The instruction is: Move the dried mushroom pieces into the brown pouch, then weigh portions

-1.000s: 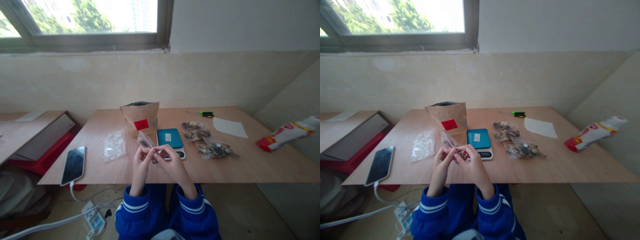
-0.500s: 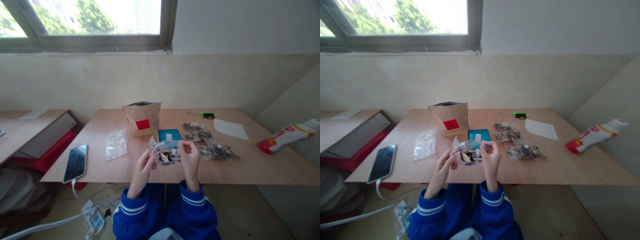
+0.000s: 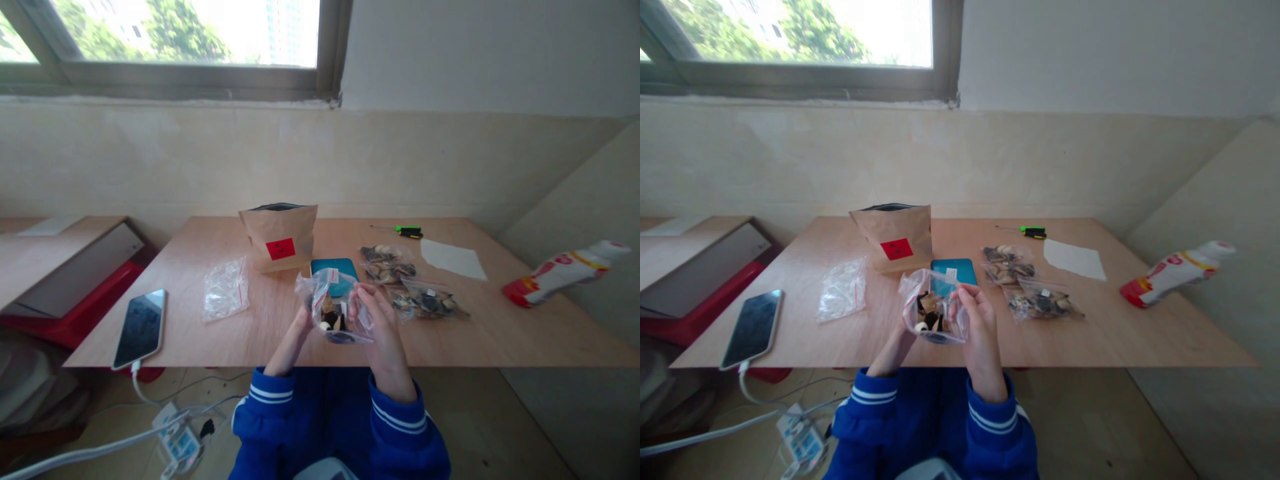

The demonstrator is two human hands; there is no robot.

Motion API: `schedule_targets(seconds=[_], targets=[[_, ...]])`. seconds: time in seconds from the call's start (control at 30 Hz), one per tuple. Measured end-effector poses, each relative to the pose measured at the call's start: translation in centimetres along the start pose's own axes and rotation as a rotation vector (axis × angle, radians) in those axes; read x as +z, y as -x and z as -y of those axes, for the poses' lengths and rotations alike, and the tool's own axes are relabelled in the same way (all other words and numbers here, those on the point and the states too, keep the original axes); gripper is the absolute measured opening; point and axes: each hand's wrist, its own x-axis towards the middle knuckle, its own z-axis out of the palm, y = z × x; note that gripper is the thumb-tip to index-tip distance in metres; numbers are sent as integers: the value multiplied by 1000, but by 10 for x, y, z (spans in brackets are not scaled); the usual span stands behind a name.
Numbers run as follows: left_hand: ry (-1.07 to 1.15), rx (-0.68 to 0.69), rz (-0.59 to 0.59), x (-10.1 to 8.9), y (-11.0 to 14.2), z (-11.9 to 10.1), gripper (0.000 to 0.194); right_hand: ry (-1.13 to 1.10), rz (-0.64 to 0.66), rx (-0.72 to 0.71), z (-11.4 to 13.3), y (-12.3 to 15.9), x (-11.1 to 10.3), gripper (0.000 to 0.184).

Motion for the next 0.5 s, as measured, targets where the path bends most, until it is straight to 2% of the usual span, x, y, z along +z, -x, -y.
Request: schedule_targets(seconds=[0.07, 0.1, 0.17, 0.23, 0.27, 0.33, 0.4, 0.5], targets=[[92, -29, 53, 6, 5, -4, 62, 27, 15, 9, -4, -3, -2, 26], [167, -66, 71, 7, 8, -6, 64, 80, -2, -36, -7, -4, -4, 27], [248, -124, 17, 7, 13, -10, 64, 266, -93, -230, -10, -5, -7, 28], [220, -140, -97, 5, 16, -12, 61, 506, -155, -473, -12, -5, -9, 21], [181, -133, -141, 4, 16, -13, 59, 607, -123, -560, -12, -4, -9, 14], [101, -112, -189, 2, 16, -14, 56, 724, 46, -605, -14, -3, -9, 3], [34, -97, -201, 0, 16, -15, 55, 761, 197, -561, -18, -2, -7, 7], [-80, -61, -239, -4, 17, -18, 53, 818, 282, -505, -27, -3, -3, 19]])
